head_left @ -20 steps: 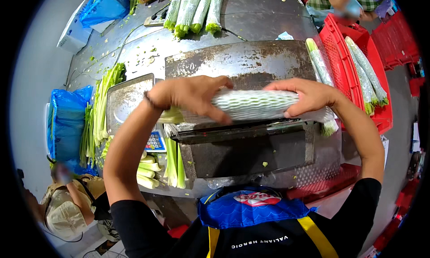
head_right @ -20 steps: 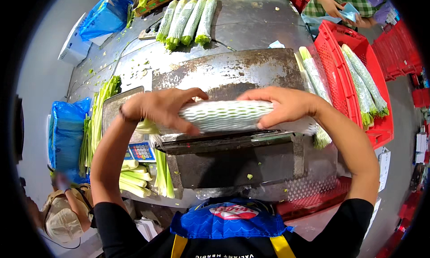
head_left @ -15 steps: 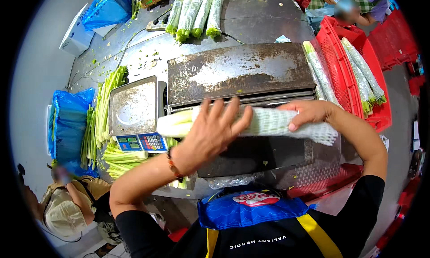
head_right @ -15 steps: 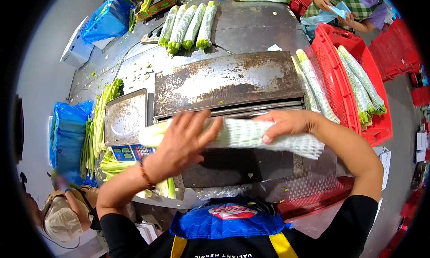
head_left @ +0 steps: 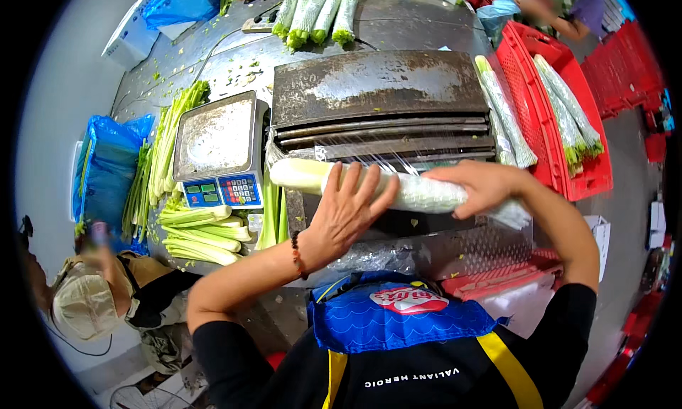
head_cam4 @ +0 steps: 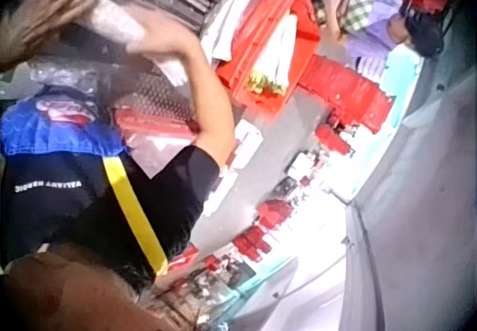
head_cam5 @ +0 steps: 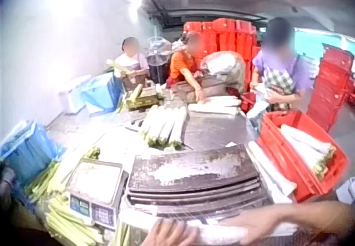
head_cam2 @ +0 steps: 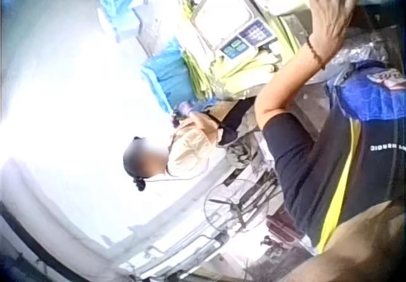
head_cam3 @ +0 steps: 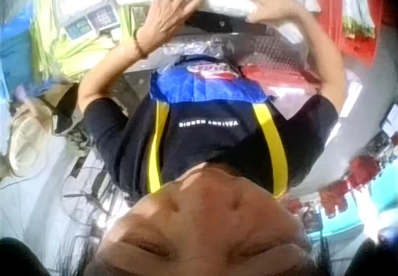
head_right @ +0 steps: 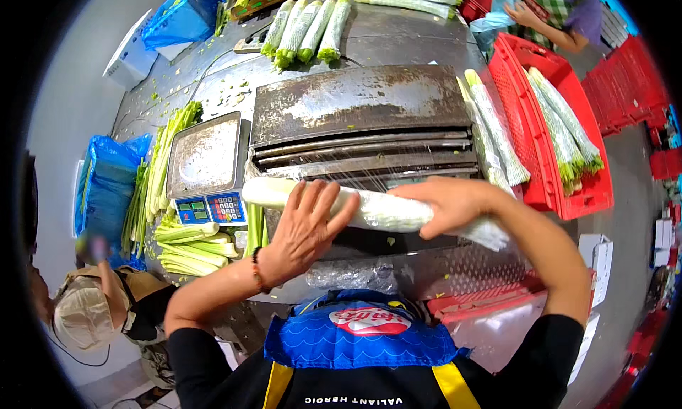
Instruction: The person weighs bundles of celery stalks on a digital scale, slides them into protective mesh sleeves, and uses a heat sealer to wrap them in plastic film.
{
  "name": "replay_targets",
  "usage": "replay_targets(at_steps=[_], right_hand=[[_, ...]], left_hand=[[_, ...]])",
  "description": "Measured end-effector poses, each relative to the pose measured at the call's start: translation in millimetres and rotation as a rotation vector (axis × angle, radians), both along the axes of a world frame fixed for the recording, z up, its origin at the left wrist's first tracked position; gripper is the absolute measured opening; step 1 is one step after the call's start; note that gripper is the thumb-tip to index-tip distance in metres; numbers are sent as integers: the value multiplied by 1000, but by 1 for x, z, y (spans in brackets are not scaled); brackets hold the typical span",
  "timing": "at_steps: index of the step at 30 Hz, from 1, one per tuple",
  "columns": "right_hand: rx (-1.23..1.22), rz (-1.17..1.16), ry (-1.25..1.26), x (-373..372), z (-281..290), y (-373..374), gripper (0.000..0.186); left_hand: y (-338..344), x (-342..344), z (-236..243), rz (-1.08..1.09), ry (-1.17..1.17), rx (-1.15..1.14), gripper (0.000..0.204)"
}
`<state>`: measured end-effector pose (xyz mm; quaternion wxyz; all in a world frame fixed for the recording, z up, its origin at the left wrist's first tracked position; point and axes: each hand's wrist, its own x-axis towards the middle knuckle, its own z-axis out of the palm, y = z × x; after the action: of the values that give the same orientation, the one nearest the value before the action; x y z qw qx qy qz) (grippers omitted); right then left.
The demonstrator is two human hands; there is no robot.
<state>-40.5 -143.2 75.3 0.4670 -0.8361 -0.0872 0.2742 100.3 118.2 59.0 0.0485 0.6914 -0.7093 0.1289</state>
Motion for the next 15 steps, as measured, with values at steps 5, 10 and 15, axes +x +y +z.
replay_targets(at_steps=[5,10,15], right_hand=[[-679,71,-424,2,14,54,90],[-881,-148,-843,-4,-76,54,77],[-32,-272,-125,-49,-78,57,67]], left_hand=[[-1,13,-38,147,449,72,65],[-11,32,-48,72,992,309,64],[9,-36,-18,30,171,203,81]])
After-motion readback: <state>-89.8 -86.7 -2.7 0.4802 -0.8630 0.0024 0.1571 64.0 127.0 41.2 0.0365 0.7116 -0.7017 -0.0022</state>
